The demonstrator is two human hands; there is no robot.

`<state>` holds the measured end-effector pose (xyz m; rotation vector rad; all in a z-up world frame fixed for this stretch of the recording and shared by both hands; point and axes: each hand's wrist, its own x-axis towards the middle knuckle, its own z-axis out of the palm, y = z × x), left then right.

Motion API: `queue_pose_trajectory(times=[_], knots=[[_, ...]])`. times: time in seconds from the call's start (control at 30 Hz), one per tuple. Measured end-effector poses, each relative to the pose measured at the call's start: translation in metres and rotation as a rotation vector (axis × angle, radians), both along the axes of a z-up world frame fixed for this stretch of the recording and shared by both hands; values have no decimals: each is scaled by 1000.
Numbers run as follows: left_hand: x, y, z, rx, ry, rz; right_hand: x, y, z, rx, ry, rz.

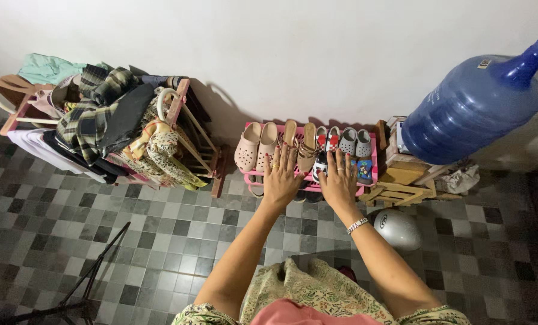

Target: The person removes various shoes from a pink plastic shoe rack and places them on the tiled floor. They handle multiple pairs of sandals, slides, and sneakers, moving them from the rack to the floor one by one.

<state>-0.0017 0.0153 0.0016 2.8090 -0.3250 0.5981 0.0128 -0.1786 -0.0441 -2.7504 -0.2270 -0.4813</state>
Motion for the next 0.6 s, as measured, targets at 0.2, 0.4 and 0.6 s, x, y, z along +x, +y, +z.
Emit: queue_pose_trajectory(times=[0.2, 0.4, 0.6], knots=[[-12, 7, 6, -24, 29, -11, -14, 10, 4, 21, -83, 12], [-25, 22, -2, -18, 40, 7, -31, 42, 10, 41, 72, -34], [-55, 50, -14, 8, -82, 62, -46, 80, 15, 51, -11, 131]])
